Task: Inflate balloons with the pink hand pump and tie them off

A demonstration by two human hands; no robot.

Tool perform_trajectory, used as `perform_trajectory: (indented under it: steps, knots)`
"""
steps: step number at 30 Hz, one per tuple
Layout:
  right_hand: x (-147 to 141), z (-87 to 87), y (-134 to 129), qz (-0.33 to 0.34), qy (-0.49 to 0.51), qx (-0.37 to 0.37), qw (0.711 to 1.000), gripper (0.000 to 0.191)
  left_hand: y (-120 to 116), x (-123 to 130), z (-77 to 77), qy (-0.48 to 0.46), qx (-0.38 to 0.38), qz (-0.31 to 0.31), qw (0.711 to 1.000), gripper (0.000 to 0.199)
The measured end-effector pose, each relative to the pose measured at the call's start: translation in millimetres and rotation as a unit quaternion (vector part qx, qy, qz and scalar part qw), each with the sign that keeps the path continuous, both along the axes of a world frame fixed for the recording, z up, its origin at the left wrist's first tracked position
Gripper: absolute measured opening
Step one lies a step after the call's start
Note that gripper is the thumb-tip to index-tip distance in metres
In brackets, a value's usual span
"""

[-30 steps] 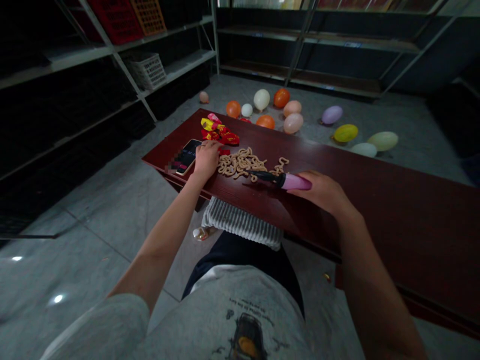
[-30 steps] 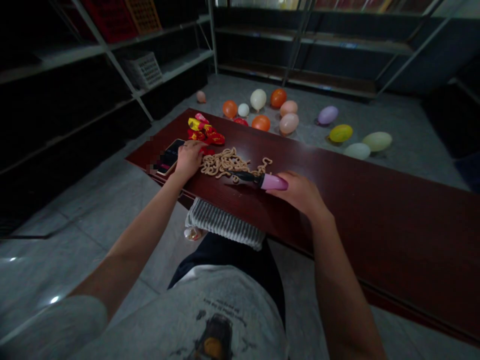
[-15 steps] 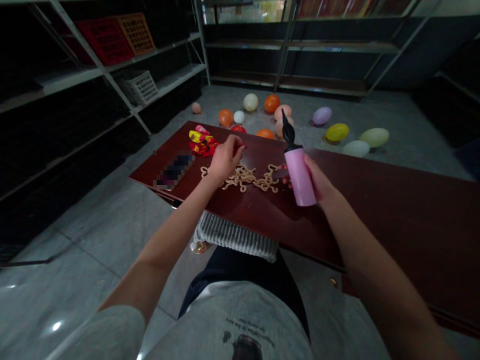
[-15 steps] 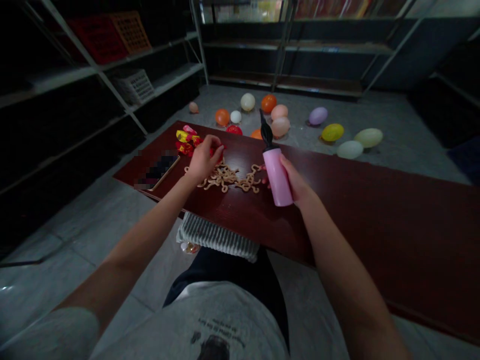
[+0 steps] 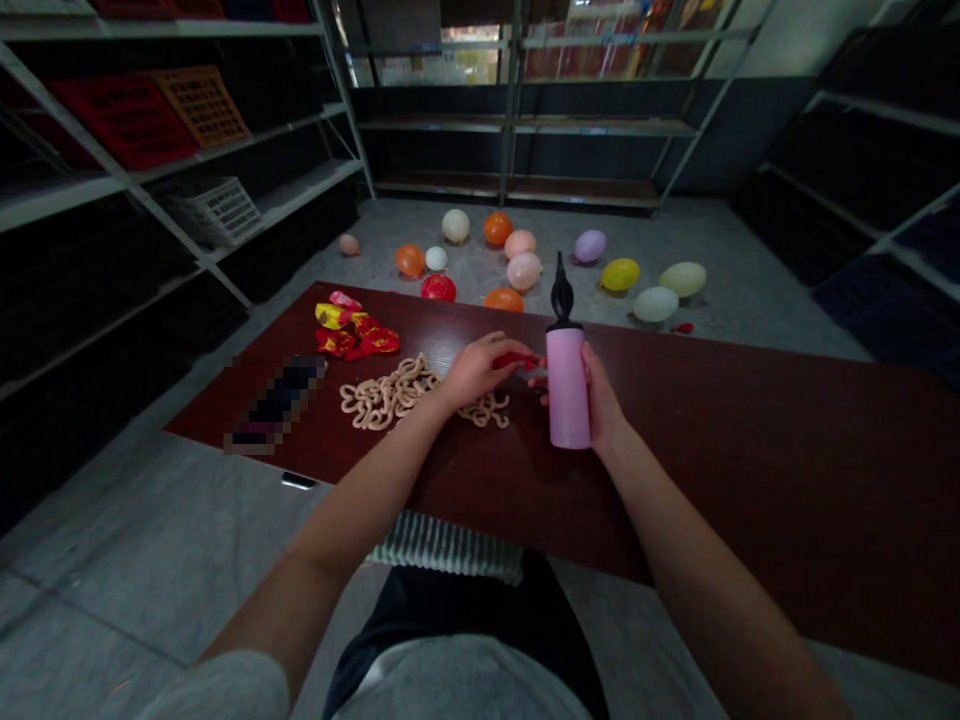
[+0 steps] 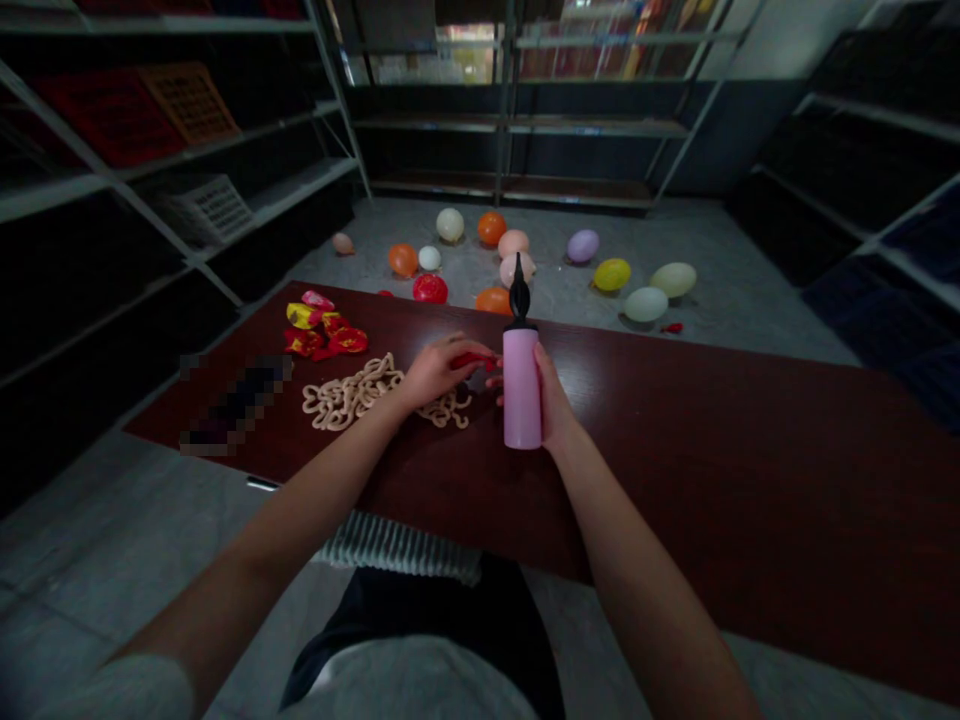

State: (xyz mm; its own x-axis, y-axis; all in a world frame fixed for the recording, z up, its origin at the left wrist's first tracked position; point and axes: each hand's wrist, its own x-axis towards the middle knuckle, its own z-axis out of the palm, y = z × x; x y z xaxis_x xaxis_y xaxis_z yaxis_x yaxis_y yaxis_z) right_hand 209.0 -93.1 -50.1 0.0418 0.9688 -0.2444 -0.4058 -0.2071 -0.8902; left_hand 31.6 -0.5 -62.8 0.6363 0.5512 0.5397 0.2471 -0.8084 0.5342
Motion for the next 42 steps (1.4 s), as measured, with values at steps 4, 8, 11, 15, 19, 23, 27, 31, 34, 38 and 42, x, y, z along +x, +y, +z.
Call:
perform_trajectory:
  steps: [4, 8, 11, 15, 19, 23, 27, 31, 34, 38, 42]
  knots:
    - [-3, -1.7, 3, -0.008, 0.006, -0.008, 1.0, 0.048, -2, -8, 0.2, 0.007, -0.01, 0.0, 1.0, 0.022]
    - [-7, -2.6, 2, 0.003, 0.012, -0.008, 1.0, 0.043, -3, -5, 2.5, -0.028, -0.027, -0.007, 0.999, 0.026]
    - [-7, -2.7, 0, -0.001, 0.016, -0.013, 1.0, 0.042, -3, -2, 2.3, -0.069, -0.066, -0.011, 0.995, 0.029]
    - [-7, -3.3, -2, 0.006, 0.037, -0.006, 0.999, 0.043, -3, -2, 1.9, -0.11, -0.141, -0.053, 0.982, 0.031]
    - [-8, -3.9, -4, -0.002, 0.034, -0.003, 0.999, 0.047, -1, -4, 2.1, -0.151, -0.173, -0.059, 0.972, 0.025]
    - [-8, -4.3, -7, 0.0, 0.05, 0.006, 0.999, 0.044, -1, -6, -0.2, -0.148, -0.148, -0.062, 0.976, 0.025]
    - [-9, -5.6, -9, 0.006, 0.075, 0.013, 0.997, 0.043, -2, -5, -5.5, -0.135, -0.124, -0.06, 0.981, 0.024]
    - [-11, -7.1, -8, 0.02, 0.104, 0.003, 0.994, 0.04, -3, -1, -7.0, -0.127, -0.074, -0.039, 0.988, 0.023]
    - [-9, -7.8, -7, 0.016, 0.124, 0.003, 0.992, 0.041, -3, -1, -4.0, -0.113, -0.026, 0.005, 0.993, 0.016]
    - [-6, -6.7, -5, -0.001, 0.138, 0.013, 0.99, 0.044, -1, -5, -0.9, -0.088, 0.039, 0.065, 0.993, 0.011]
    - [-7, -4.5, -5, -0.013, 0.159, 0.002, 0.987, 0.046, 0, -6, -0.6, -0.087, 0.036, 0.053, 0.994, 0.012]
